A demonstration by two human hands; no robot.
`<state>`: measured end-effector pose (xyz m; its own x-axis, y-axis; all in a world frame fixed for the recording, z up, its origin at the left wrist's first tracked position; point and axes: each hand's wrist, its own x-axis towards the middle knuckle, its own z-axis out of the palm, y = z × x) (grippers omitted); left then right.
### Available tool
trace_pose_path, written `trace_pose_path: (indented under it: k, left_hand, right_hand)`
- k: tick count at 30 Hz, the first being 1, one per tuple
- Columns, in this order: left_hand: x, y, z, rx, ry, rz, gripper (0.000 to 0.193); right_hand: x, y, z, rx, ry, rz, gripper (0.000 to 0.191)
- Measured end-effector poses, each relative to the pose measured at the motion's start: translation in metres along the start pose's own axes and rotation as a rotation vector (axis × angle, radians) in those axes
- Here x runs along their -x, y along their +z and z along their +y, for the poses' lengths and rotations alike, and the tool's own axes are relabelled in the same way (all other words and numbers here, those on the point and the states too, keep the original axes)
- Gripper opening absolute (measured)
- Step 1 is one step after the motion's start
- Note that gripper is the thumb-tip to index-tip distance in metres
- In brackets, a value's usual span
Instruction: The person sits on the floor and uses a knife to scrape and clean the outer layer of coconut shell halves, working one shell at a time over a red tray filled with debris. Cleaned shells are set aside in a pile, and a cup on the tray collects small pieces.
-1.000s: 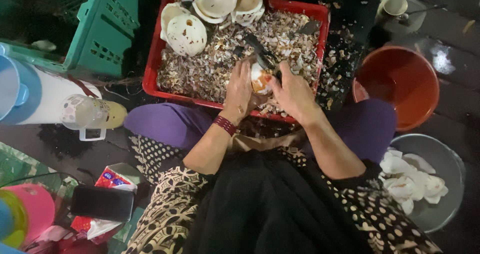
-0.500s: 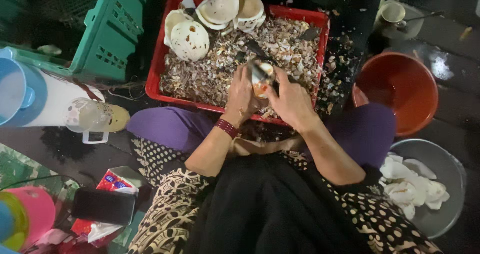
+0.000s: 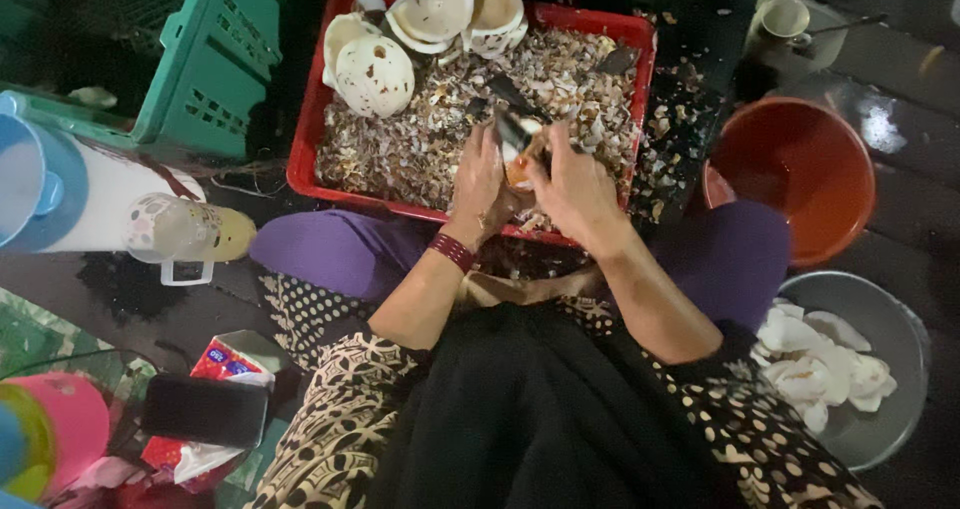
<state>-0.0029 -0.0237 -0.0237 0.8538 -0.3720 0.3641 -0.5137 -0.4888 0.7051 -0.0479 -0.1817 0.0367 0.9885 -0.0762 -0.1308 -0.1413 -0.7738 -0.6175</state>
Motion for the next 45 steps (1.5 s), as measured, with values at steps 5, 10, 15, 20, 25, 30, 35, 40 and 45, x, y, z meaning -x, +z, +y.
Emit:
trace_pose_path:
  k: [5,10,15,20,25,30,35,40,45]
  left_hand:
    - [0.0,-0.003,0.001,0.007,0.068,-0.001,0.099]
    - [-0.002,0.0,-0.004,-0.059,0.111,0.024,0.107]
    - [-0.001,-0.001,-0.001,0.048,0.064,0.08,0.083]
    - [-0.004,-0.015,-0.006,0.372,-0.113,-0.05,0.088]
    - [-0.006,-0.022,-0.004,0.488,-0.229,-0.105,0.091]
    - [-0.006,-0.018,-0.002,0.407,-0.192,-0.068,0.099]
    - [-0.005,-0.024,-0.005,0.067,0.138,0.019,0.085]
    - [-0.007,-0.025,0.001,0.174,-0.036,-0.073,0.111]
    - [-0.011,-0.017,0.001,0.767,-0.33,-0.186,0.11]
  right_hand:
    - [0.006,-0.005,-0.009,0.032,-0.039,0.015,0.056]
    - [-0.002,0.003,0.012,-0.004,0.225,-0.173,0.057]
    - [-0.036,0.026,0.064,-0.711,0.029,-0.05,0.064]
    - [-0.027,0.029,0.081,-1.005,0.373,-0.171,0.057]
    - [-0.016,0.01,0.052,-1.037,0.51,-0.254,0.048]
    - [-0.014,0.001,0.038,-1.046,0.42,-0.259,0.035]
    - [-0.007,-0.006,0.049,-1.145,0.305,-0.367,0.032]
    - [-0.004,-0.013,0.043,-1.057,0.221,-0.319,0.037]
    - [0.006,-0.005,0.017,-0.444,0.131,-0.268,0.081]
